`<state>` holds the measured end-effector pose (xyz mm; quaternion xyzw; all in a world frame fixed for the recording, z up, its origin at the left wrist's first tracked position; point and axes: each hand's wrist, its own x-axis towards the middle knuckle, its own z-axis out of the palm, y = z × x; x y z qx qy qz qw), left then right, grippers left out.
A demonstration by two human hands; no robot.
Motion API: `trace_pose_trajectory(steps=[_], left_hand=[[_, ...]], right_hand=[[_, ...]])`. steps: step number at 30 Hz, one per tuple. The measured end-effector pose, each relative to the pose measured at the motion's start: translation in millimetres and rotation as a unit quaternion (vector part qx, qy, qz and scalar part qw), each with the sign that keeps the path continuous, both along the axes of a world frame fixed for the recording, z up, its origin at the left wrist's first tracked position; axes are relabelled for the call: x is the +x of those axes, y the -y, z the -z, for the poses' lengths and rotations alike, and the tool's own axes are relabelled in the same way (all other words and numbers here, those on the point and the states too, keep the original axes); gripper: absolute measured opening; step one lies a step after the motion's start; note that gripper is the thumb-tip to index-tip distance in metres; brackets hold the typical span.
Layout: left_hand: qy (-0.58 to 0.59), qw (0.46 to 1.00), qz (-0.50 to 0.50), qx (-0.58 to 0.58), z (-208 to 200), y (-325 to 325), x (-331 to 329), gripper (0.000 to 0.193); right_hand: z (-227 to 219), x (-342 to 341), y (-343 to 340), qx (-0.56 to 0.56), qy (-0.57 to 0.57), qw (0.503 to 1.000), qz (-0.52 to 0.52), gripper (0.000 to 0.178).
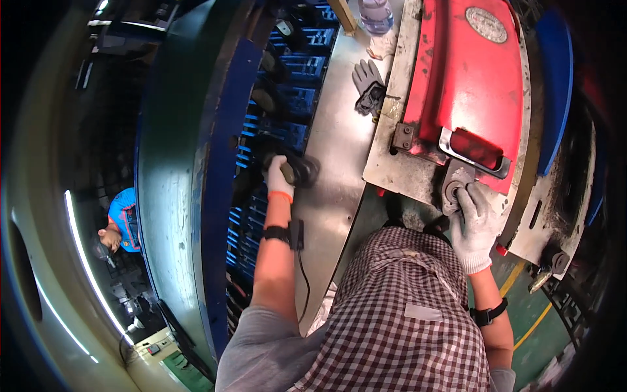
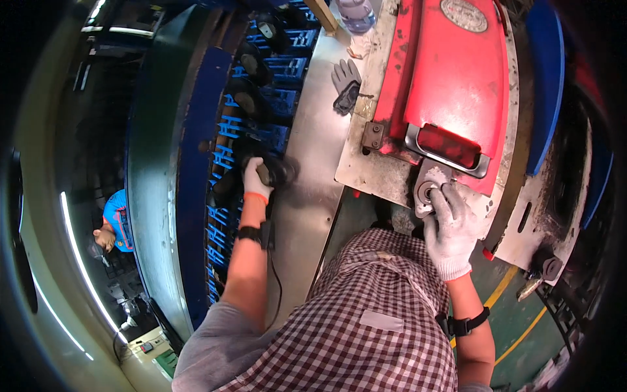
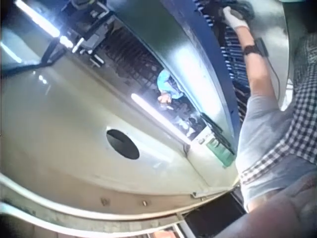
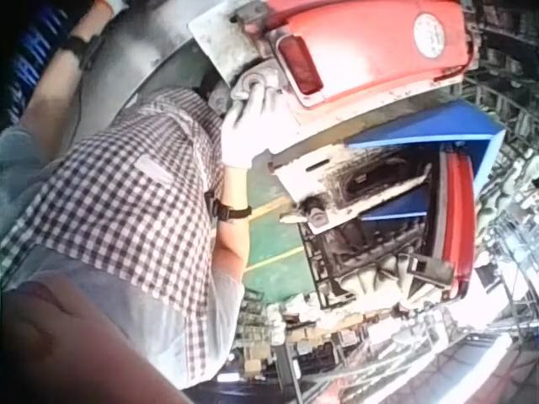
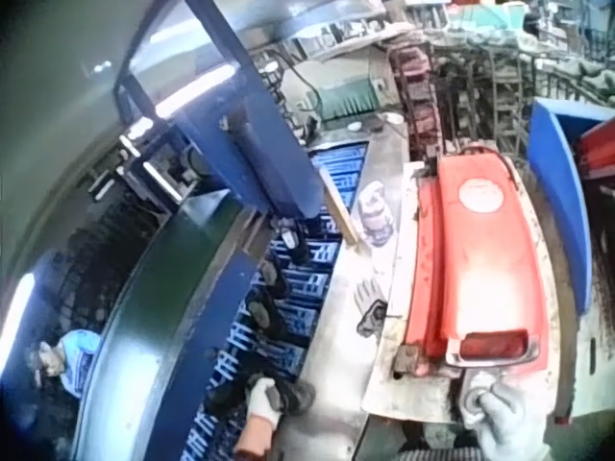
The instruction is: Pressing shoe soles onto the upper part of the shoe using an industrial machine.
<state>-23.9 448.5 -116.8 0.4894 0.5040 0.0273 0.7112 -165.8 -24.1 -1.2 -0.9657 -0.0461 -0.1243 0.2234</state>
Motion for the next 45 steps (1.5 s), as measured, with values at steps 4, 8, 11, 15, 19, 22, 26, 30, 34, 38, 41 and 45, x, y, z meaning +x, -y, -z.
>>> trace_pose_trajectory(steps=[4,8,11,15,19,22,26,30,34,38,41,45], left_hand=[[0.03,0.996,0.01,0.084,57.5,-99.8,45.0,0.05],[0.1,0.943,0.068,0.311,59.9,-142.6,93.7,0.075],[-0.038,0.878,0.144,0.455,57.4,-137.0,118.2,0.092],[-0.142,0.86,0.176,0.457,61.7,-126.8,112.5,0.089],[0.007,0.945,0.041,0.325,61.2,-75.8,37.7,0.086],[-0.005,0.979,-0.19,0.071,77.4,-118.6,-33.0,0.072],[0.028,0.968,-0.249,-0.012,73.9,-180.5,-34.0,0.075],[-0.091,0.985,-0.113,-0.093,66.9,-218.3,6.7,0.061],[-0.13,0.956,-0.264,0.015,79.3,-226.7,-8.8,0.05],[0.046,0.985,-0.167,-0.006,63.8,-136.3,-72.5,0.053],[0.052,0.977,-0.069,0.194,37.3,-80.7,-144.3,0.06],[0.179,0.933,0.056,-0.308,-59.3,41.2,-151.1,0.09]], right_hand=[[6.4,1.6,-2.9,-0.011,0.024,1.0,0.004,0.061],[12.5,-1.7,-5.8,-0.003,0.006,1.0,0.028,0.058],[15.1,-2.8,-7.2,-0.014,-0.007,0.999,0.032,0.055],[19.2,-4.2,-5.4,-0.019,-0.017,0.999,0.03,0.055],[24.1,-10.1,-1.8,-0.032,-0.021,0.998,0.044,0.057],[26.9,-10.0,0.6,-0.02,-0.021,0.999,0.032,0.058],[28.8,-13.4,4.6,-0.033,-0.027,0.998,0.035,0.056],[29.9,-15.4,2.5,-0.054,-0.036,0.997,0.037,0.055],[27.6,-12.7,-1.7,-0.044,-0.027,0.998,0.03,0.055],[24.3,-11.0,-5.7,-0.029,-0.031,0.998,0.038,0.058],[15.9,-2.8,-6.6,-0.004,-0.024,1.0,0.014,0.059],[0.5,1.4,5.6,0.041,0.005,0.999,-0.011,0.051]])
